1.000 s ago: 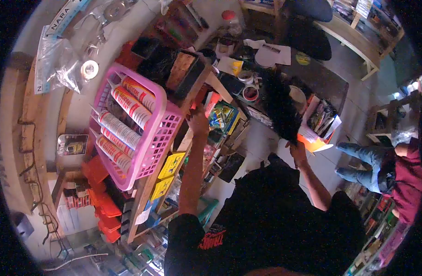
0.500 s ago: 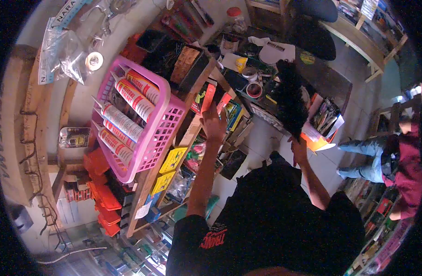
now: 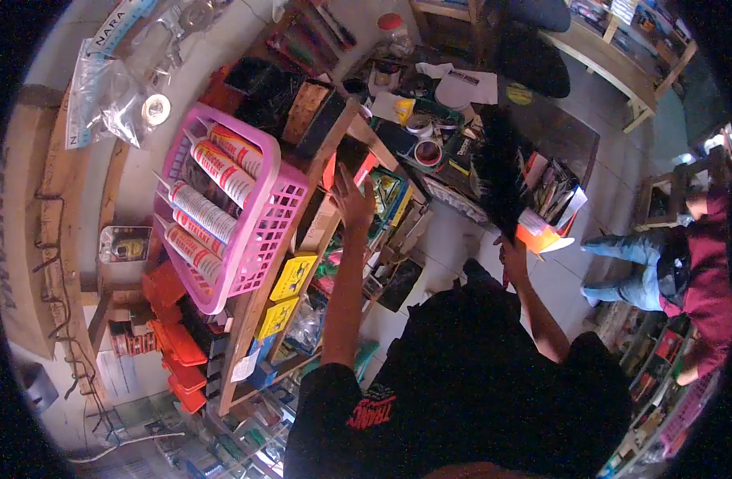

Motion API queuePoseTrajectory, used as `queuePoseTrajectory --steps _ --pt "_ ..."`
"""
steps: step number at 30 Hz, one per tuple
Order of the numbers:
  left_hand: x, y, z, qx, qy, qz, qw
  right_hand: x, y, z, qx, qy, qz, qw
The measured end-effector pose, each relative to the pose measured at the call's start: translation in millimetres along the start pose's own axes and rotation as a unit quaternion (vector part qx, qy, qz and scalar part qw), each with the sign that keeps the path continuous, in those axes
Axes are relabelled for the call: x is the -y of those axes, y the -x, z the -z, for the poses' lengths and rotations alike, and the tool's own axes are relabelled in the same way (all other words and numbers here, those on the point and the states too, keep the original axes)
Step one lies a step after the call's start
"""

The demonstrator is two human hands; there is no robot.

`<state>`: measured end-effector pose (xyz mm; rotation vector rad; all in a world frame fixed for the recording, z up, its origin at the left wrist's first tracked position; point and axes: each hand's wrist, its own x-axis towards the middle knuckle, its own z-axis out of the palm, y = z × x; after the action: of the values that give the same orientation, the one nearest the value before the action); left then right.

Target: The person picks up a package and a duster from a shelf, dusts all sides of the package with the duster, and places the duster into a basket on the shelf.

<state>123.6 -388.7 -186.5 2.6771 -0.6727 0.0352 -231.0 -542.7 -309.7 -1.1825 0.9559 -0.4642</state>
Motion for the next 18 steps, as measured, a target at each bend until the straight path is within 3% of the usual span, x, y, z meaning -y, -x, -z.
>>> queuePoseTrajectory --steps 3,7,10,13,16,18 --pt "13.3 5.7 -15.7 -0.187 0.152 -0.080 0.967 -2.6 0.3 -1.1 -0.010 -0.023 0.007 1.000" --pt "14.6 12.5 -22.8 -0.209 0.362 -0.055 0.907 -14.6 1.0 1.5 -0.027 -0.082 0.012 0.996" --pt "6.1 15.3 -16.9 -0.212 0.455 0.063 0.862 4.9 8.9 0.1 -0.033 -0.013 -0.003 0.999" --pt "20.0 2.7 -38.5 -0.289 0.408 0.065 0.864 1.9 7.7 3.1 -0.045 -0.013 -0.023 0.999" --pt "47.2 -7.3 -65.4 -0.389 0.354 0.099 0.845 -6.8 8.5 8.5 -0.047 -0.017 0.017 0.999" --pt "57.9 -12.5 -73.2 -0.388 0.372 0.096 0.838 -6.1 7.9 9.9 -0.059 -0.039 -0.002 0.998"
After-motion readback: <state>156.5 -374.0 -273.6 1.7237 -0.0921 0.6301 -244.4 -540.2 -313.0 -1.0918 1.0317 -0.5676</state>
